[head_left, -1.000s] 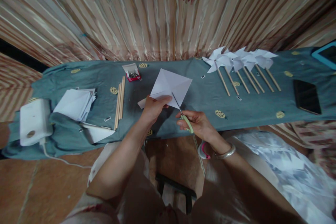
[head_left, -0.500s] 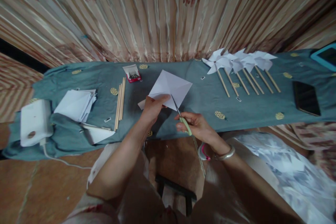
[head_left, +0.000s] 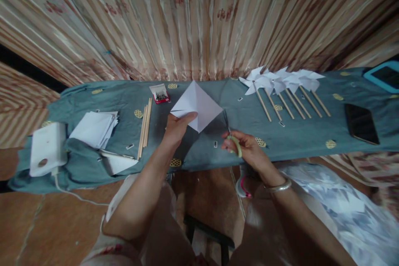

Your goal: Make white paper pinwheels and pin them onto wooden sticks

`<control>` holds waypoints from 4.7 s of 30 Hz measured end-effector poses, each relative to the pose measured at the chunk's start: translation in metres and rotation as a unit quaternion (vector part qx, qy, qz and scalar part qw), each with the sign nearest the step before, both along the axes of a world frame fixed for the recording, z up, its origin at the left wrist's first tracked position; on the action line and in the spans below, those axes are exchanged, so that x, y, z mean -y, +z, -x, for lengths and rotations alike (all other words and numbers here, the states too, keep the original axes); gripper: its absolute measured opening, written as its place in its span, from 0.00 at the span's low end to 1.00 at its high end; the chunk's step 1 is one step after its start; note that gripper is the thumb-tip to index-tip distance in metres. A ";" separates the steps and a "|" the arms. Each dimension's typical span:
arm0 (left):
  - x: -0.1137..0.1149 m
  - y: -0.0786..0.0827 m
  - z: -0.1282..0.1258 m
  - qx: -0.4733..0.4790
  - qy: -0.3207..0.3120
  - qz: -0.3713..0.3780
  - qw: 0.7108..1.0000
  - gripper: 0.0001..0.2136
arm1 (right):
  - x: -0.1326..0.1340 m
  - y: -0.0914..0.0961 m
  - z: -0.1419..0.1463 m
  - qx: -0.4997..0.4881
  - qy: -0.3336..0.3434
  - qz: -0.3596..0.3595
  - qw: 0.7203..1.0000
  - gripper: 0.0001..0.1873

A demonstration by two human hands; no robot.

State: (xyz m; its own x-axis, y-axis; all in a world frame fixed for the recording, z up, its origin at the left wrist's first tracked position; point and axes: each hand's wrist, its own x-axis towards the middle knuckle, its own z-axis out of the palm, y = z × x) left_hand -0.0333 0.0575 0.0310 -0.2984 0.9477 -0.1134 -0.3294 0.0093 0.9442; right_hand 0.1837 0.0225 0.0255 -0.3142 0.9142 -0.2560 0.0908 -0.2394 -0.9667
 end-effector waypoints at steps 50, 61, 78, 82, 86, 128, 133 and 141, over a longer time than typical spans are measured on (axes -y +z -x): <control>0.002 0.004 -0.015 0.166 -0.001 0.058 0.984 0.14 | 0.012 0.015 0.016 -0.043 0.079 0.037 0.995 0.22; 0.001 0.003 -0.016 0.159 0.004 0.055 0.986 0.14 | 0.015 0.011 0.014 -0.048 0.130 0.043 0.989 0.20; 0.005 0.004 -0.021 0.163 -0.021 0.057 0.985 0.12 | 0.014 0.009 0.017 -0.049 0.124 0.061 0.989 0.24; 0.005 0.004 -0.021 0.170 -0.017 0.062 0.983 0.11 | 0.014 0.010 0.017 -0.046 0.124 0.052 0.990 0.24; 0.006 0.004 -0.021 0.173 -0.023 0.059 0.983 0.09 | 0.014 0.010 0.017 -0.042 0.125 0.056 0.990 0.24; 0.006 0.006 -0.022 0.176 -0.005 0.063 0.982 0.09 | 0.015 0.004 0.021 -0.066 0.087 0.090 0.990 0.24; 0.008 0.006 -0.023 0.174 -0.016 0.069 0.982 0.10 | 0.015 0.004 0.021 -0.060 0.081 0.082 0.992 0.23; 0.008 0.004 -0.023 0.175 -0.028 0.066 0.982 0.12 | 0.014 0.006 0.021 -0.056 0.083 0.079 0.992 0.24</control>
State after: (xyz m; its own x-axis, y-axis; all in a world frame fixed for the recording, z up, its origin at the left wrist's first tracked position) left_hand -0.0101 0.0490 0.0346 -0.1669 0.9319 -0.3219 -0.6282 0.1512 0.7632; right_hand 0.1625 0.0083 0.0319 -0.4918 0.7982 -0.3479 0.0367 -0.3802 -0.9242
